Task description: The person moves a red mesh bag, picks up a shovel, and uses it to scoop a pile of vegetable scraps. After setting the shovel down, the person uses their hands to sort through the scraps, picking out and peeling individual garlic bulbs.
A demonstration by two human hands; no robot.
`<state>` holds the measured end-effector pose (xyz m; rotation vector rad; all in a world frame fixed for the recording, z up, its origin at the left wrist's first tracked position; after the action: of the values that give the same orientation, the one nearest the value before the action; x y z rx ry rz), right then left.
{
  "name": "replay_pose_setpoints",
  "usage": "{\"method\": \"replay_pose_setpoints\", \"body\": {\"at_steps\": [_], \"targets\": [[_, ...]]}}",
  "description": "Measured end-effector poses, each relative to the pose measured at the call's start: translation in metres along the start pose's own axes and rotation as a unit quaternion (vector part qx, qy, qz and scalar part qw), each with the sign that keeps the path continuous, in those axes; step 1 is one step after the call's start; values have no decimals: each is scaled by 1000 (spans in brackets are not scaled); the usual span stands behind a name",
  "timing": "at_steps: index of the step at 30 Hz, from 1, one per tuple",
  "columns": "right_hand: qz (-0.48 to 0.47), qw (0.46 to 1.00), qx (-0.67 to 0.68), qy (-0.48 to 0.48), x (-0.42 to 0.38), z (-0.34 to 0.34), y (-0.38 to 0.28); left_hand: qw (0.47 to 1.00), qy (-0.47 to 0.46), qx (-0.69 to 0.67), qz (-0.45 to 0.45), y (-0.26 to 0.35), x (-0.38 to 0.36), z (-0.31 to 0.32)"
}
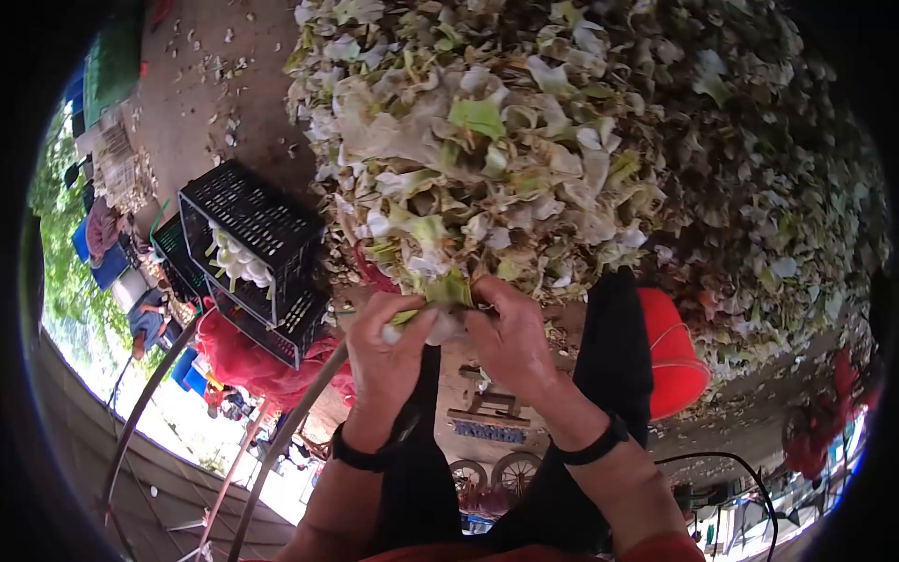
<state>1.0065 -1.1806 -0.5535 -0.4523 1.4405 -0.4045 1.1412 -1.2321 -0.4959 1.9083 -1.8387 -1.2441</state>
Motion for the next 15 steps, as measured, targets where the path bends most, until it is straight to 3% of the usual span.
{"method": "replay_pose_setpoints", "body": {"at_steps": [2, 5, 9, 11, 15], "targets": [[19, 984, 175, -25, 5, 4, 13, 999, -6, -41, -20, -3, 0, 0], [82, 957, 272, -56, 7, 4, 11, 974, 9, -169, -150, -13, -5, 1], [141, 940, 303, -64, 13, 6, 23, 958, -8, -233, -166, -5, -5, -4], [189, 897, 389, -95, 13, 11, 24, 936, 15, -301, -182, -13, -9, -4], [134, 917, 367, -77, 13, 13, 19, 941, 64, -274, -187, -11, -4, -10]]}}
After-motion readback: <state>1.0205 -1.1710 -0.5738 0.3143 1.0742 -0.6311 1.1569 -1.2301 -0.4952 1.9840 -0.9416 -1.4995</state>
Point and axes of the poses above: each hand's wrist, its own x-axis towards the middle knuckle, its own z-axis out of the palm, y = z × x, the point moved 6 cm from there along x, towards the middle knuckle, and after that the axes turned 15 degrees about z, right-handed, at the moved point
